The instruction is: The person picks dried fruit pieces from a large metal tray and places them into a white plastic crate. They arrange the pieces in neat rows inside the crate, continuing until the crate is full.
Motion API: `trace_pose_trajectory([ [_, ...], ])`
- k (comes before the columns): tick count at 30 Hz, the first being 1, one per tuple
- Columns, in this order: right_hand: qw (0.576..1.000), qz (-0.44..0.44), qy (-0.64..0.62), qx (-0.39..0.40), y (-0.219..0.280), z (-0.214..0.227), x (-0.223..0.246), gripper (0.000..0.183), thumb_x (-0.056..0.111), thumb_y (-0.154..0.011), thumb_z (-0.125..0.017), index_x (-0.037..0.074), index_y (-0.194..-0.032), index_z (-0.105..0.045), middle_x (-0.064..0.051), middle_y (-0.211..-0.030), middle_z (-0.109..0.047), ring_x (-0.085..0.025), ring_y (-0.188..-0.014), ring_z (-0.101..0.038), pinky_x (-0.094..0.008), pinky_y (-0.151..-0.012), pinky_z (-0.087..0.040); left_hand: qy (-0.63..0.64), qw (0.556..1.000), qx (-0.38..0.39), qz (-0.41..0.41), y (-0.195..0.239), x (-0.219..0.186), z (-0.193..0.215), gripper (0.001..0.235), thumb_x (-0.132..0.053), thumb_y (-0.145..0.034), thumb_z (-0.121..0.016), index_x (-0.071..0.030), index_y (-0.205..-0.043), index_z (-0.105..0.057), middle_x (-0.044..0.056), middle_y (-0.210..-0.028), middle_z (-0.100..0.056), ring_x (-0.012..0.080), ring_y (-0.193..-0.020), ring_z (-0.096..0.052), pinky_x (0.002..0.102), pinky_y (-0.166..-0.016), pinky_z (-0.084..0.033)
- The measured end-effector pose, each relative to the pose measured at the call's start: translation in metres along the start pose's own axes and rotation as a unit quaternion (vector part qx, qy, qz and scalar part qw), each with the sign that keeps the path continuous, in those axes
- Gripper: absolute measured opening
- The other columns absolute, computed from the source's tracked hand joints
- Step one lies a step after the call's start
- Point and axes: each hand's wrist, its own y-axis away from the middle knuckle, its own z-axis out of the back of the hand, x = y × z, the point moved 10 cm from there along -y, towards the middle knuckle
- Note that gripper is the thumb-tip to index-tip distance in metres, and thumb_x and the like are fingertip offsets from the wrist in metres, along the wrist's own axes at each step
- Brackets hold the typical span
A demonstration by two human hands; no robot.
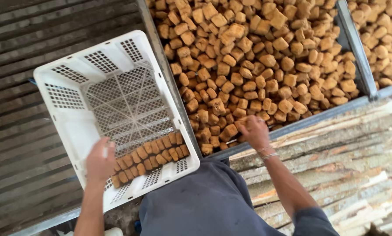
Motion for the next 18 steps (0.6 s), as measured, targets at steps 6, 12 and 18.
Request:
trace_pose_trajectory([
  [6, 0.999, 0.012, 0.031, 0.011, -0.004, -0.027, 0.007, 0.043, 0.025, -0.082, -0.081, 0.006, -0.112, -0.057, -0.025, -0.104, -0.064, -0.046, -0.087, -0.065, -0.053, -0.071, -0.053, -0.085, 0.978, -0.163, -0.101, 0.001, 0.009, 0.078, 0.020, -0.015, -0.111, -0.059, 0.001, -0.119, -0.068, 0.018, -0.120, -0.069, 0.0387, -0.114, -0.065, 0.046, -0.104, -0.051],
  [12, 0.998, -0.056, -0.022, 0.016, -0.003, -0.016, -0.012, 0.042, 0.024, -0.082, -0.080, 0.008, -0.112, -0.055, -0.020, -0.102, -0.065, -0.041, -0.091, -0.067, -0.050, -0.077, -0.055, -0.011, 0.982, -0.190, 0.011, 0.009, 0.050, 0.092, 0.023, -0.016, -0.111, -0.060, 0.005, -0.117, -0.070, 0.019, -0.116, -0.070, 0.0348, -0.108, -0.066, 0.044, -0.094, -0.053],
  [18, 0.997, 0.041, -0.067, 0.020, 0.034, -0.043, 0.026, 0.071, 0.020, -0.073, -0.086, 0.004, -0.128, -0.045, -0.027, -0.118, -0.055, -0.049, -0.104, -0.057, -0.053, -0.082, -0.051, 0.068, 0.976, -0.171, 0.113, 0.026, 0.079, 0.070, 0.026, -0.016, -0.112, -0.058, 0.005, -0.124, -0.066, 0.021, -0.126, -0.066, 0.0325, -0.109, -0.066, 0.042, -0.092, -0.055],
])
